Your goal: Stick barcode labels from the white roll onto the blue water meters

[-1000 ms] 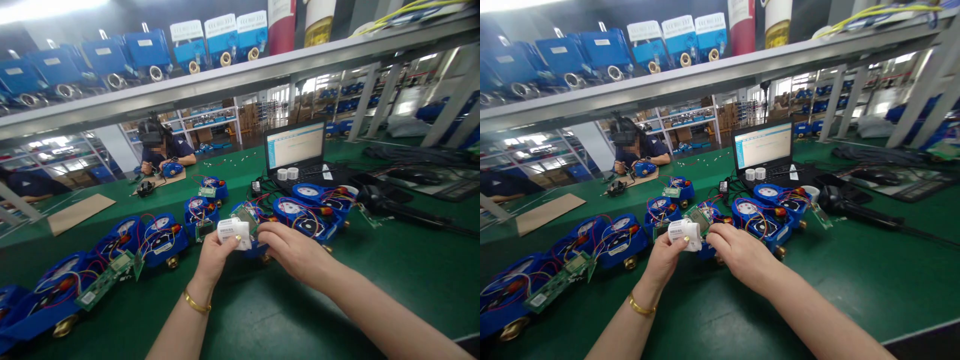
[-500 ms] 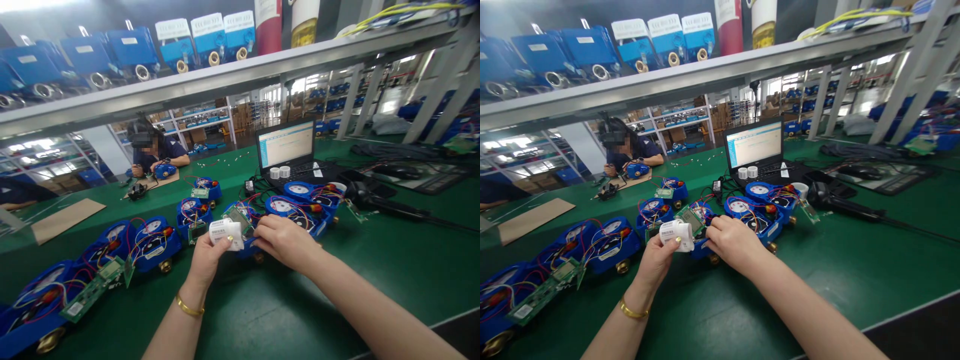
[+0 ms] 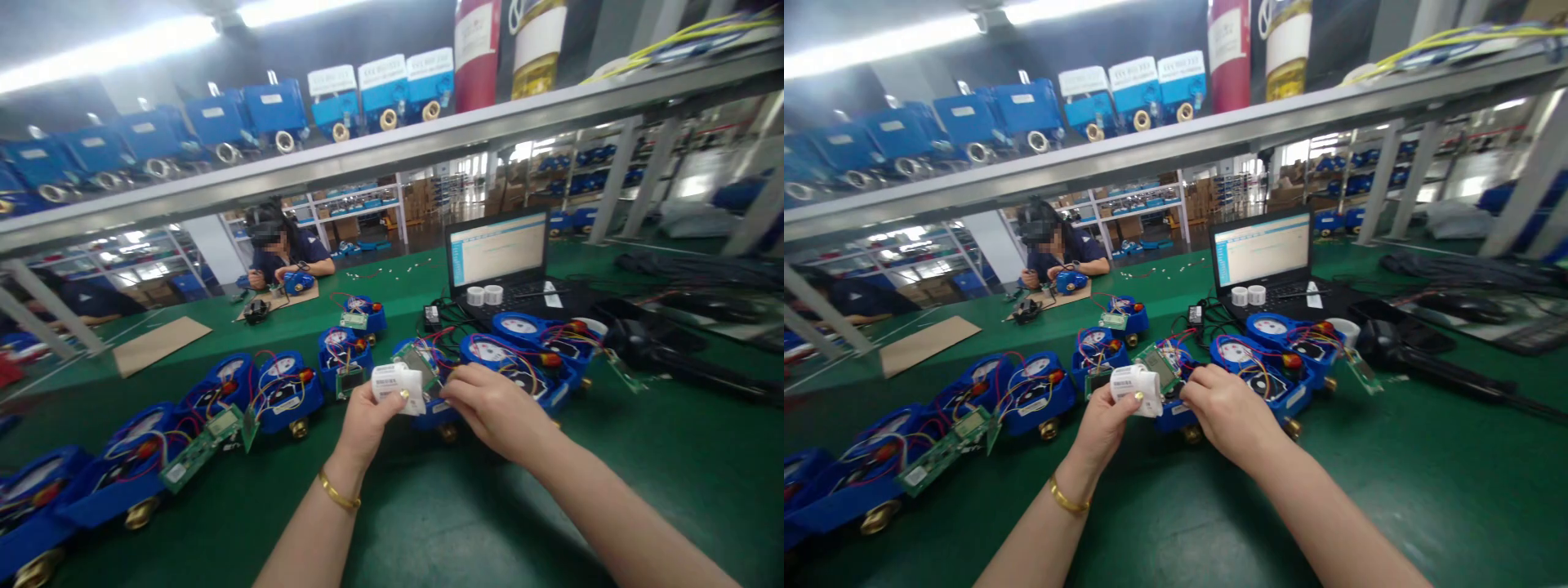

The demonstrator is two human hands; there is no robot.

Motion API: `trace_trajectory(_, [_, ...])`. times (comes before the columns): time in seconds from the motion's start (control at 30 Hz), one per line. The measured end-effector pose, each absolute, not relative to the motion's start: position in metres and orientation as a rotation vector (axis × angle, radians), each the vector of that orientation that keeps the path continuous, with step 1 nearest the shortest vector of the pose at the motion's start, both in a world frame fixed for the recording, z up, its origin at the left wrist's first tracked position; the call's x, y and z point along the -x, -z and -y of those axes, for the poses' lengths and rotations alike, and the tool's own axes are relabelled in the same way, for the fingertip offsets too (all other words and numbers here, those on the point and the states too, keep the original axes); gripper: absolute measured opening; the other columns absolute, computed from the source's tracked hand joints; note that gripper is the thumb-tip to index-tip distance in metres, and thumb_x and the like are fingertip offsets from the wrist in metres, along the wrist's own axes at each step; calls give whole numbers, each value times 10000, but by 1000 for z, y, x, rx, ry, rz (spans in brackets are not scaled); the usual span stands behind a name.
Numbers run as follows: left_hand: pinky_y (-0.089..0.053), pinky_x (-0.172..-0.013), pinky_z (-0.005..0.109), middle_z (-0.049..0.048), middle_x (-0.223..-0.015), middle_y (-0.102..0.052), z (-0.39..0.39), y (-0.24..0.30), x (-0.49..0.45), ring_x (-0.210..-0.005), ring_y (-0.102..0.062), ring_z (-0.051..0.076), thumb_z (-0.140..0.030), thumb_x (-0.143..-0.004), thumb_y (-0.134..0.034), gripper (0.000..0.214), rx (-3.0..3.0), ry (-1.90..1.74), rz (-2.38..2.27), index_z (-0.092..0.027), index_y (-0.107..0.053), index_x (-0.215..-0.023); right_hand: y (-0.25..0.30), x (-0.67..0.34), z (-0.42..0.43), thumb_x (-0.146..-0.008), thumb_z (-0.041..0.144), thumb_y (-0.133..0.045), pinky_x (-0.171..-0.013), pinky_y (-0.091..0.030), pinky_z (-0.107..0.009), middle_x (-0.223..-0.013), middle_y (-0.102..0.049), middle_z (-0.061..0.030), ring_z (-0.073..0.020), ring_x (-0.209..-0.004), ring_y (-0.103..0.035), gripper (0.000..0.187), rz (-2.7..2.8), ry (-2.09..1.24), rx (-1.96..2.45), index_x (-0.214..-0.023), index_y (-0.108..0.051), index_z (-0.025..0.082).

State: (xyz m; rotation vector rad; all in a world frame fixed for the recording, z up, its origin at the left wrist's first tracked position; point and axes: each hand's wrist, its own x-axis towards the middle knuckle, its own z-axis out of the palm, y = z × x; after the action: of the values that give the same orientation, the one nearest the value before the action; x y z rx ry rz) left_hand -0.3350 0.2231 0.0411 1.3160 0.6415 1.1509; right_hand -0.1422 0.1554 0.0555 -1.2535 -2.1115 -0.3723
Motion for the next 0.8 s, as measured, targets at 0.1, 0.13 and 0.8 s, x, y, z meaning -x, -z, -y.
trace_trajectory(0.1, [-503, -677, 282, 78, -801, -737, -218, -47, 336, -686, -642, 183, -329, -552, -825, 368, -1271, -1174, -627, -125, -733, -845, -47, 143, -140, -925, 166, -407, -805, -482, -296, -991, -621, -73, -180, -916, -573, 220, 1902, 427, 1134, -1001, -612, 181])
trace_trajectory(0.13, [-499, -671, 279, 79, -789, -736, -215, -50, 337, -679, -640, 182, -330, -541, -829, 370, -1251, -1185, -620, -123, -734, -832, -44, 144, -132, -924, 184, -425, -812, -489, -283, -990, -626, -63, -173, -919, -584, 203, 1833, 432, 1113, -1015, -606, 194])
trace_trajectory(0.8, [-460, -692, 307, 110, -735, -712, -141, -64, 335, -659, -613, 196, -235, -477, -784, 355, -1064, -1064, -639, -83, -738, -795, -10, 167, -103, -881, 337, -474, -561, -553, -252, -920, -666, -64, -189, -734, -656, 205, 1515, 218, 1315, -994, -593, 216])
